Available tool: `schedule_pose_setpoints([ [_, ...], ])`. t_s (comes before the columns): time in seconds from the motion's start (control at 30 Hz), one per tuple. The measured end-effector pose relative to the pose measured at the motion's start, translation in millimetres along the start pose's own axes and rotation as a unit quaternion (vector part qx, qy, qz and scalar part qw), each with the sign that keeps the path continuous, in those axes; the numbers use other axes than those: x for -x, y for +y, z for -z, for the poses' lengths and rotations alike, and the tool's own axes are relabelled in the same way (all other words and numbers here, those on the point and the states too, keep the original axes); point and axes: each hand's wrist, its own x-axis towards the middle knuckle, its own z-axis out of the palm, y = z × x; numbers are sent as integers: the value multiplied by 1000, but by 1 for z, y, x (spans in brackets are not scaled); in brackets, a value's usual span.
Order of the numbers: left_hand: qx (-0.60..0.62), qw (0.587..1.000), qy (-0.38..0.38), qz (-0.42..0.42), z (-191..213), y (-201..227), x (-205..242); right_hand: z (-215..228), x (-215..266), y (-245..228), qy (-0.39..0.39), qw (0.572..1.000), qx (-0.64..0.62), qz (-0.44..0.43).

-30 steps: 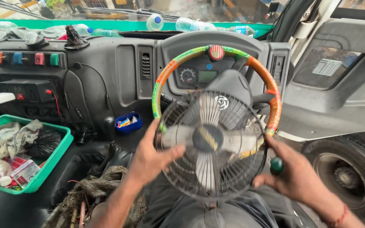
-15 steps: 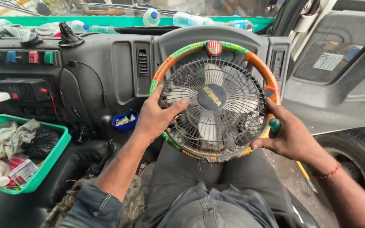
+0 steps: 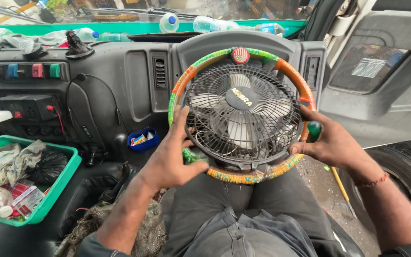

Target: The person removes the blades and cage from a fan attached to a steering wheel, uses a screwdriver to disassemble the motor, and then hangs the fan from wires inside the truck cabin.

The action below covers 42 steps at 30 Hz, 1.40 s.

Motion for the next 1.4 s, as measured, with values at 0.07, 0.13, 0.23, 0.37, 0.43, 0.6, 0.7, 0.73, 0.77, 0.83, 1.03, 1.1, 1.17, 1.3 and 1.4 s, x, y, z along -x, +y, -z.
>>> schedule_pose_setpoints([
  [0.07,-103,994,-17,-3,-1,4,-5,-1,0,0,2,1000,10,-4],
  [0.13,-289,954,22,-74,-2,2,-9,-4,-1,3,6,1000,16,-19],
  [0.23,-417,896,75,-130,-14,17,-8,-1,-2,-5,-6,996,-11,-88],
  [0.37,-487,818,137,-272,-30,18,-11,-8,-8,15,-22,991,15,-130],
  [0.43,-343,894,66,-281,-34,13,-17,-6,-13,10,44,998,-18,51],
  [0.6,-317,892,66,-316,-39,22,-34,-2,-12,-10,2,990,-28,-135],
  [0.7,-324,886,59,-327,-48,30,-42,-3,-11,-4,-2,991,-37,-125],
  [0.73,-333,881,60,-331,-49,33,-47,-2,-14,-2,5,995,-37,-93],
  [0.77,-332,880,57,-334,-50,32,-50,-3,-15,2,10,995,-38,-94],
  [0.83,-341,887,52,-308,-52,31,-55,-5,-20,8,14,994,-74,-81],
  [1.03,-353,886,63,-294,-52,39,-72,-1,-35,-5,-44,983,-102,-144],
  [1.1,-352,887,67,-291,-51,37,-74,-1,-35,-12,-35,980,-130,-149],
  [1.17,-354,886,68,-290,-49,37,-77,2,-31,-13,-23,974,-162,-153],
  [1.3,-339,893,64,-290,-45,37,-76,48,12,-47,70,974,-199,-78],
  [1.4,-331,895,65,-293,-43,33,-74,111,48,-101,118,949,-282,-77],
])
